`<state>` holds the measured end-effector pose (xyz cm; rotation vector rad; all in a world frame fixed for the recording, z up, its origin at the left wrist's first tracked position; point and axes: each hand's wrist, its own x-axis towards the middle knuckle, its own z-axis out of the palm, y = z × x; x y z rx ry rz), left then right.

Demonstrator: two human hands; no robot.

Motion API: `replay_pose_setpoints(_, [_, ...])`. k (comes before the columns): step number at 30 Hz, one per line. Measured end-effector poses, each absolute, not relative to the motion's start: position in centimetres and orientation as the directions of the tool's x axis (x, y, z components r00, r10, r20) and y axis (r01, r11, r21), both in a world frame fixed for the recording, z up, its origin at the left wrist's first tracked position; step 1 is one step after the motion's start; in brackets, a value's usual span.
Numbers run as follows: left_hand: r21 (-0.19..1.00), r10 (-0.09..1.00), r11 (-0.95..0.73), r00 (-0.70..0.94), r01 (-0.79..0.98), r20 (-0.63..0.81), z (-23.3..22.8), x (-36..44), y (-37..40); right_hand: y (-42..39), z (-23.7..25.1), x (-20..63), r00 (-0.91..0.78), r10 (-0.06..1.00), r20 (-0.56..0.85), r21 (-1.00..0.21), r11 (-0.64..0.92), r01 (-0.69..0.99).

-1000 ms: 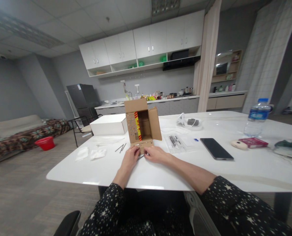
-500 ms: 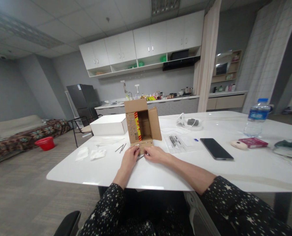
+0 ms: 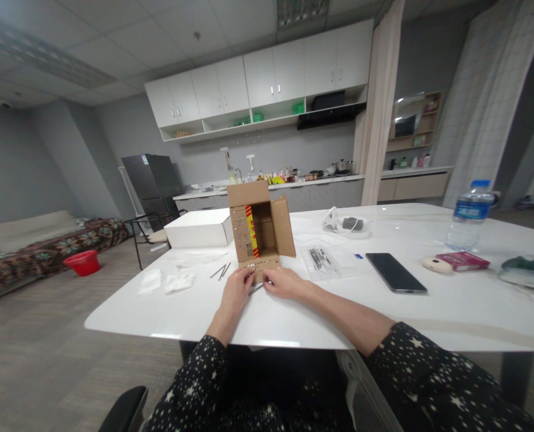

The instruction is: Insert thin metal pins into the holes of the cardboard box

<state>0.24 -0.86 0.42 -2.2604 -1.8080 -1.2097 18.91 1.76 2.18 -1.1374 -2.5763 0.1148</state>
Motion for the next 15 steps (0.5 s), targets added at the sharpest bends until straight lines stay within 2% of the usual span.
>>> replay_pose_setpoints(15, [0.398,0.840,-0.329,0.074,0.856,0.537,0.57,0.32,-1.03,1.59,2.38,18.90,-0.630,0.735,0.251,-0.205,0.677,0.707])
